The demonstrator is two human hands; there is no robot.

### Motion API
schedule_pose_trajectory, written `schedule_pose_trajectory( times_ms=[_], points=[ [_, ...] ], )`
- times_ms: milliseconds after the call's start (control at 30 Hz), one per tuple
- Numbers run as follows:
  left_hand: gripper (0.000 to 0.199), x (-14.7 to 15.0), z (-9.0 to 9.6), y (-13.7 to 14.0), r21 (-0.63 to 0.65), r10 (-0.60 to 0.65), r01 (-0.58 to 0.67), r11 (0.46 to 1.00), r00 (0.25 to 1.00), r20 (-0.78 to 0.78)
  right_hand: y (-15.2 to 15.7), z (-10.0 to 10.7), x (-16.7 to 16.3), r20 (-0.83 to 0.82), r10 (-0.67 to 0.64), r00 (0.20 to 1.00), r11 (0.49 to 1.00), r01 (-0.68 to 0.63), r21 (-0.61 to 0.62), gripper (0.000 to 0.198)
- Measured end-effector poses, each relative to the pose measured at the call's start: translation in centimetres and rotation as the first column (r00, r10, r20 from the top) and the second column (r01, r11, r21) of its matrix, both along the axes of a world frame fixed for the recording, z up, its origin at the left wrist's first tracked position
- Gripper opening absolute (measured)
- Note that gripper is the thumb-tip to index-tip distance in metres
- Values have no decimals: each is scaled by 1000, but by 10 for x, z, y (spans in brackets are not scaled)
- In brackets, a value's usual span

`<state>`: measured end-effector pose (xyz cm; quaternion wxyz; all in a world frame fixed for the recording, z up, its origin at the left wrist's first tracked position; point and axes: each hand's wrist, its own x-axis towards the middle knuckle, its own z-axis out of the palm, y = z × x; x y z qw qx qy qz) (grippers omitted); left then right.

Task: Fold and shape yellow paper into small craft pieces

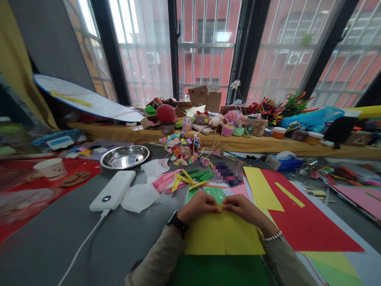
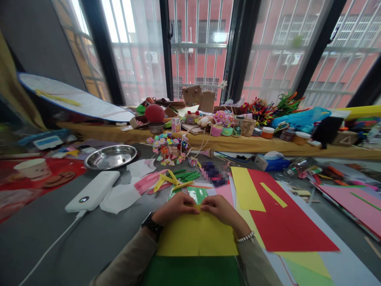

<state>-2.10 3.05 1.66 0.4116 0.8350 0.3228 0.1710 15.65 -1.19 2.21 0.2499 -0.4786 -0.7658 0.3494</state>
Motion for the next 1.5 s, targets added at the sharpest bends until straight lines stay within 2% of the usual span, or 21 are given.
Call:
schedule_pose_trajectory(
  times_ms=[567,867,1233,1500],
  points=[
    [26,1,-3,1,84,-9,7,996,999,31,2,-1,2,-76,15,997,1000,-17,-25,24],
    [26,1,3,-2,48,-53,50,998,996,73,-1,3,3,-109,43,993,995,-52,-82,27],
    [24,0,5,-4,-22,-24,27,999,989,143,-2,5,3,-143,8,990,996,-21,-87,25],
    [30,-6,10,-2,-8,-116,116,993,993,-12,-2,2,3,-59,24,998,998,-27,-48,24]
  ],
)
